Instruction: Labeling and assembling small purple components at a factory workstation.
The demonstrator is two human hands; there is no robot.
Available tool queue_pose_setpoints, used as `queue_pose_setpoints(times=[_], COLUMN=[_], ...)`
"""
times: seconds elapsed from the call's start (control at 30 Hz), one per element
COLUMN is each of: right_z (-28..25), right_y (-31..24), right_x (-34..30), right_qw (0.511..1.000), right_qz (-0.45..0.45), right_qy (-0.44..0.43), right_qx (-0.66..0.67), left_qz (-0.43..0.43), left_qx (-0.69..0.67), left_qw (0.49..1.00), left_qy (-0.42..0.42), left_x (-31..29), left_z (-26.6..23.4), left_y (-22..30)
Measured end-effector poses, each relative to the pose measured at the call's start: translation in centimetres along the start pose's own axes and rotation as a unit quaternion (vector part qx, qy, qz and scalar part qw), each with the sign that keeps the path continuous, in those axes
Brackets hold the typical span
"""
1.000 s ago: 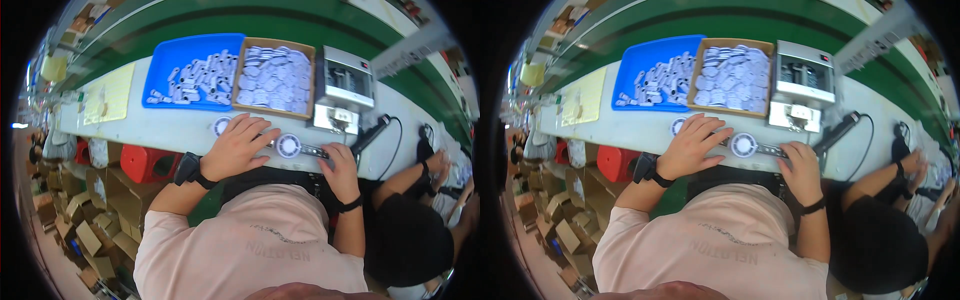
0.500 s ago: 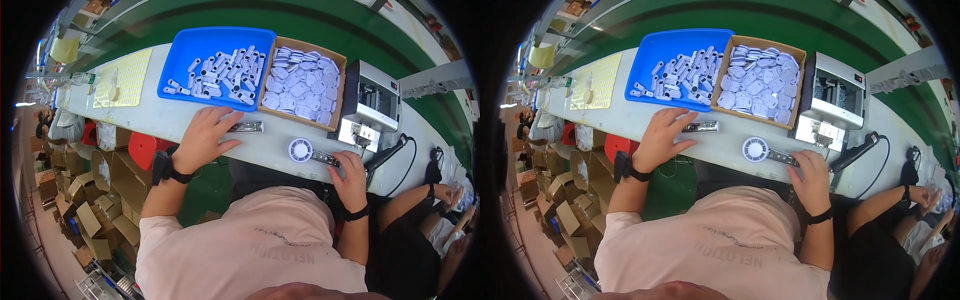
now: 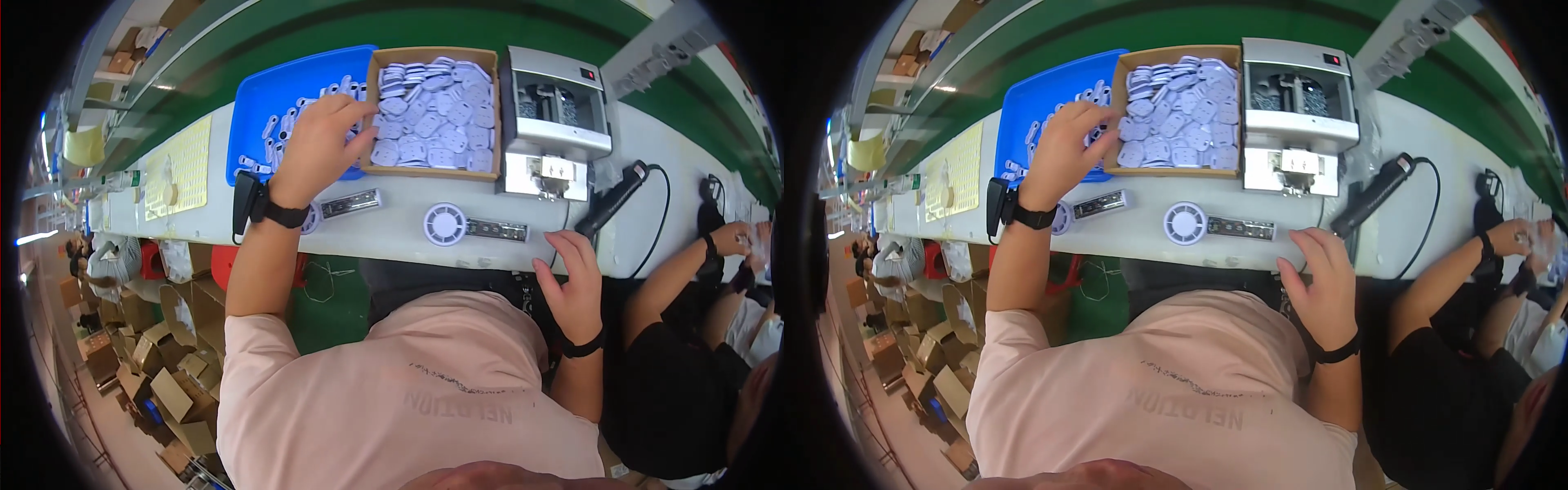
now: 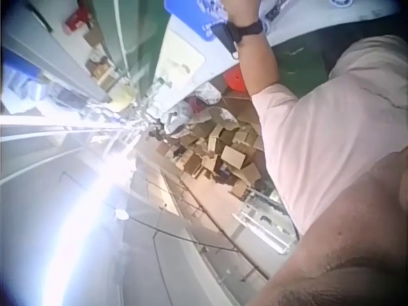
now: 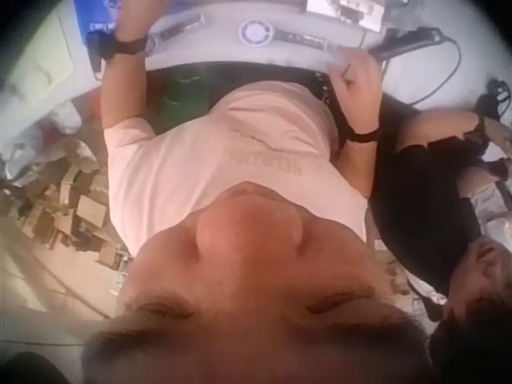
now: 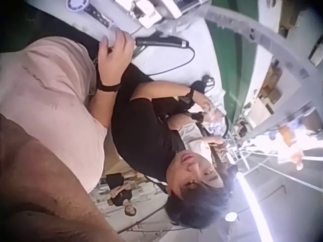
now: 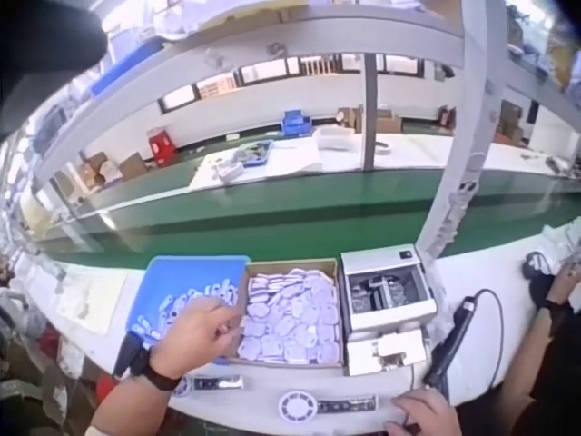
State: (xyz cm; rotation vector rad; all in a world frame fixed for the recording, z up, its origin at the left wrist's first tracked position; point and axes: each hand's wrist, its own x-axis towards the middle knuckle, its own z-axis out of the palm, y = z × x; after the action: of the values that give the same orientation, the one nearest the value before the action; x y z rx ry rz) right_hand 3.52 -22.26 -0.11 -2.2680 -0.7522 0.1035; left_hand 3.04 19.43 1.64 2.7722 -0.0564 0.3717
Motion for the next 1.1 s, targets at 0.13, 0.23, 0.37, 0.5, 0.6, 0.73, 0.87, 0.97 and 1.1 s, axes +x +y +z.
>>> queue_pose_setpoints(times=[0.13, 0.23, 0.37, 0.5, 0.6, 0.73, 0.87, 0.97, 1.1], right_z=[-0.1, -0.1, 0.0, -0.1, 0.4, 0.4, 0.7, 1.0, 1.3], right_y=[0.3, 0.4, 1.0, 1.1, 1.1, 0.8, 0.2, -0.4, -0.8], right_x=[-0.3, -0.3, 0.4, 0.2, 0.7, 0.2, 0.8, 1.3, 1.7], right_qw=[1.0, 1.0, 0.999, 0.999, 0.998, 1.0, 1.0, 0.999, 0.999], right_qz=[-0.007, -0.008, -0.015, -0.024, -0.052, -0.011, -0.003, -0.009, -0.017], right_qy=[0.004, 0.002, 0.014, 0.016, 0.0, -0.008, -0.016, -0.021, -0.03], right_qx=[0.015, 0.021, 0.031, 0.027, 0.036, 0.017, 0.022, 0.022, 0.015], left_qz=[0.075, 0.094, 0.11, 0.121, 0.13, 0.168, 0.13, 0.028, -0.029], left_qx=[0.158, 0.242, 0.255, 0.273, 0.242, 0.202, 0.205, 0.129, 0.121], left_qw=[0.983, 0.961, 0.955, 0.949, 0.954, 0.965, 0.969, 0.991, 0.985], left_qy=[-0.057, -0.099, -0.102, -0.104, -0.12, -0.003, 0.055, 0.038, -0.117], left_x=[2.8, 3.0, 3.1, 2.5, 2.5, 2.3, 1.0, -0.8, -2.7], left_z=[0.9, 1.9, 2.3, 2.1, 1.9, 2.3, 0.0, -1.7, -2.8], left_y=[2.0, 2.5, 1.7, 1.9, 1.1, 0.7, -0.2, -2.0, -4.4])
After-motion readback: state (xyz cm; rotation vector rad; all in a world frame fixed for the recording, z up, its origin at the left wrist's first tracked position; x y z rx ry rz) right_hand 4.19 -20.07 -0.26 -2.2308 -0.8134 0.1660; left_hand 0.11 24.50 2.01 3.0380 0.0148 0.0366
